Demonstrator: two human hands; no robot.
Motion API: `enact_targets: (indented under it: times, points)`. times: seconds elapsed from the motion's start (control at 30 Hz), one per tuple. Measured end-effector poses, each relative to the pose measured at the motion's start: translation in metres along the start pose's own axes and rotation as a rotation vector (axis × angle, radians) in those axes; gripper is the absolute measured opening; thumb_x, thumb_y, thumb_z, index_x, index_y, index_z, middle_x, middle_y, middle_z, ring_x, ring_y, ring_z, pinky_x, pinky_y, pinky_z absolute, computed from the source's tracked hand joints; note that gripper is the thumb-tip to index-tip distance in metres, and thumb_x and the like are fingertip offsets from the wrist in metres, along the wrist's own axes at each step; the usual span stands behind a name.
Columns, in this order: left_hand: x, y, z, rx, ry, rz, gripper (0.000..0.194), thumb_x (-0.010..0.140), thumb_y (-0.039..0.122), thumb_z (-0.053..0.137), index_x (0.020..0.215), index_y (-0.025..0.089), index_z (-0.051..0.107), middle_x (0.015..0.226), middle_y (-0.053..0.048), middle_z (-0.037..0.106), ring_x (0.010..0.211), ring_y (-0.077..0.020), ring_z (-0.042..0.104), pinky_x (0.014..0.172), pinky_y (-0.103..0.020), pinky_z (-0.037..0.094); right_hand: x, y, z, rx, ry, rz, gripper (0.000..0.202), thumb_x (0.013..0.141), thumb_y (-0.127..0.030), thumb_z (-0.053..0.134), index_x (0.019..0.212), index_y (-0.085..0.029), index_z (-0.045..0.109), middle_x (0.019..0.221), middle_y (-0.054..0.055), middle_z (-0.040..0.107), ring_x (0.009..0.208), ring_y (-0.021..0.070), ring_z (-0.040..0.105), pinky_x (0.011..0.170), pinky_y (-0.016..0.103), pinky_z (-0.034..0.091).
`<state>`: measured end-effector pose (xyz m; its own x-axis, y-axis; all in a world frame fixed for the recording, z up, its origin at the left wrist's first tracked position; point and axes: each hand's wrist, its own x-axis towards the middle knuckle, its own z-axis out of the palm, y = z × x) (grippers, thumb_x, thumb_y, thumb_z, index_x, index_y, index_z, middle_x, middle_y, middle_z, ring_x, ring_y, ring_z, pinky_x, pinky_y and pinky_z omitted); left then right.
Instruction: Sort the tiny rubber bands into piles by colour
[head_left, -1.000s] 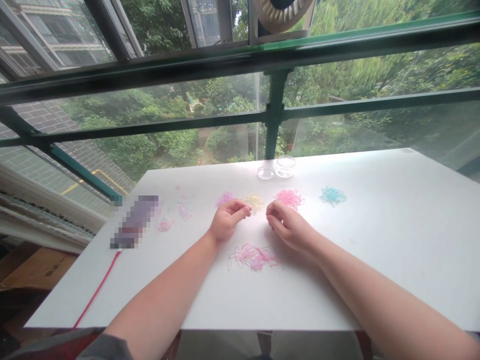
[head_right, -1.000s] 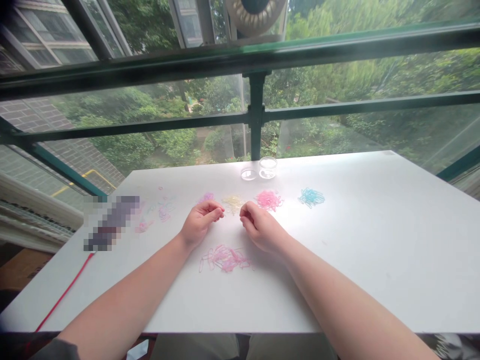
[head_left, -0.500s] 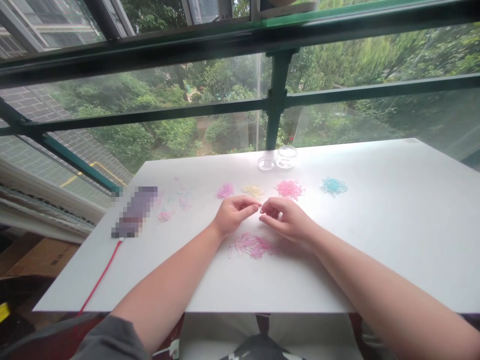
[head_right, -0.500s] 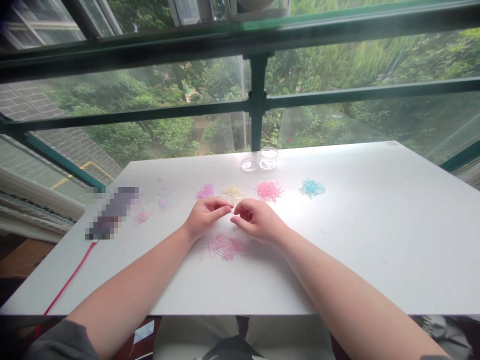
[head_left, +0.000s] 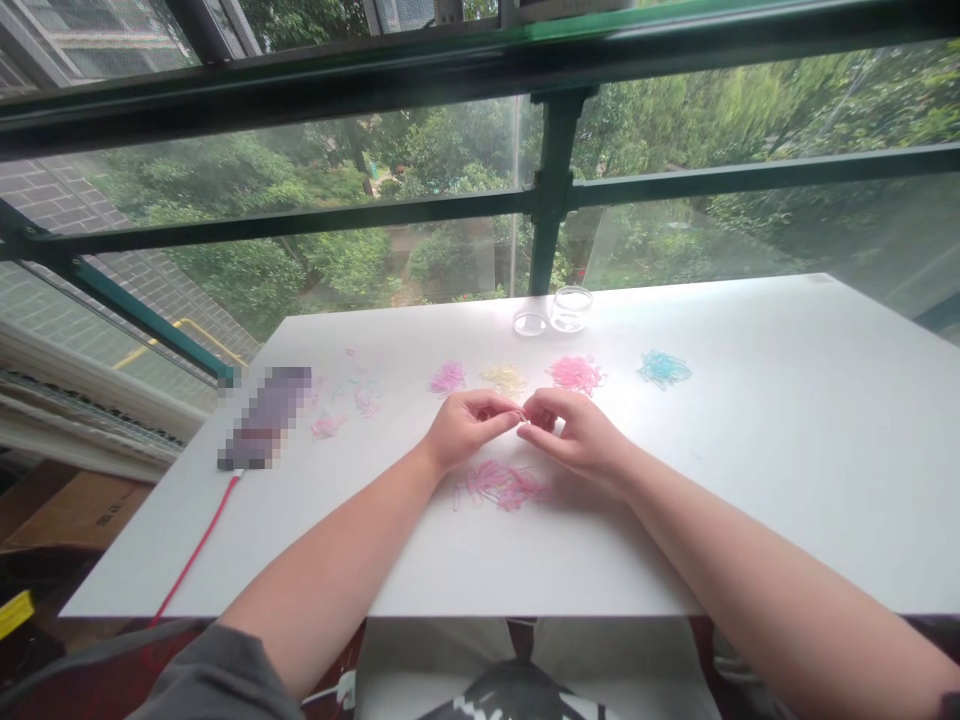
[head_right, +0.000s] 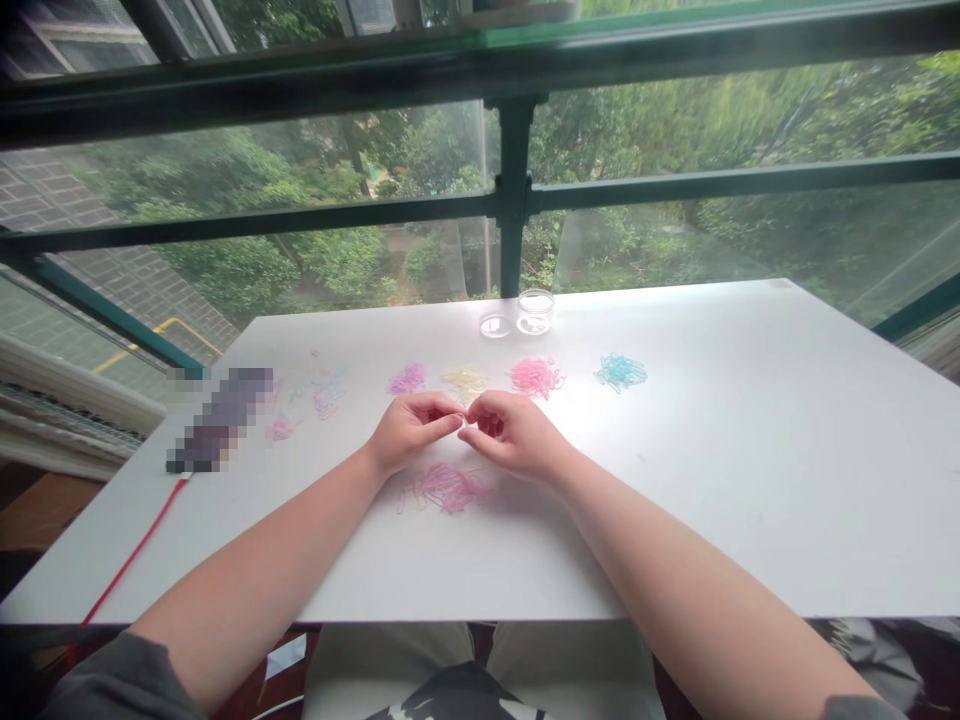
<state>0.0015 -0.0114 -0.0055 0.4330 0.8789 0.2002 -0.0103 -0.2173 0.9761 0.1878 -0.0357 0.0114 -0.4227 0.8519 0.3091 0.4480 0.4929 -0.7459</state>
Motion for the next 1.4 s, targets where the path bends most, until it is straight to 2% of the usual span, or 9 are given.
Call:
enact_targets:
  times: [0.43,0.63,0.87,1.17,1.4]
  points:
    - [-0.0009,-0.0022,-0.0002,0.046,-0.001,-0.018,0.019,0.073,0.030,0.068,0.081,0.013,0.071,0.078,-0.008,0.067,0.071,-0.0156,0.058,0.065,-0.027,0.044,0.0010,0.0017,0.0001,-0.035,0.053,-0.005,0.019,0.085,-0.028,0.048,0.070,-0.018,0.054,0.062,0.000,0.053,0.057,0.0115,0.046,0.055,0.025,0.037]
    - [-0.0012,-0.0005,-0.0003,0.028,-0.003,-0.027,0.018,0.075,0.030,0.066,0.080,0.012,0.070,0.077,-0.008,0.067,0.073,-0.0160,0.059,0.068,-0.027,0.045,0.0012,0.0015,-0.0002,-0.033,0.031,0.006,0.019,0.086,-0.026,0.046,0.072,-0.018,0.057,0.064,0.001,0.055,0.059,0.0124,0.047,0.057,0.025,0.037]
    - [-0.0007,-0.0011,-0.0004,0.011,-0.010,-0.055,0.018,0.077,0.030,0.063,0.078,0.012,0.069,0.075,-0.006,0.066,0.073,-0.0150,0.059,0.069,-0.026,0.045,0.0010,0.0030,-0.0011,-0.004,-0.012,0.040,0.020,0.085,-0.016,0.042,0.079,-0.017,0.061,0.064,0.000,0.055,0.061,0.0122,0.051,0.059,0.025,0.038]
    - [0.0000,-0.0015,-0.0021,0.040,-0.037,-0.036,0.017,0.078,0.027,0.059,0.072,0.012,0.066,0.067,-0.002,0.060,0.067,-0.0117,0.053,0.066,-0.023,0.042,0.0021,0.0042,0.0001,-0.049,0.038,-0.018,0.017,0.081,-0.013,0.048,0.079,-0.017,0.064,0.069,0.001,0.060,0.061,0.0111,0.051,0.058,0.023,0.039]
    - [-0.0004,0.0011,-0.0020,0.084,-0.070,-0.042,0.020,0.080,0.025,0.054,0.066,0.012,0.060,0.066,-0.001,0.057,0.065,-0.0105,0.050,0.066,-0.023,0.040,0.0032,0.0075,-0.0001,-0.055,0.099,-0.073,0.018,0.076,-0.012,0.054,0.078,-0.019,0.069,0.066,0.001,0.057,0.058,0.0102,0.052,0.056,0.023,0.041]
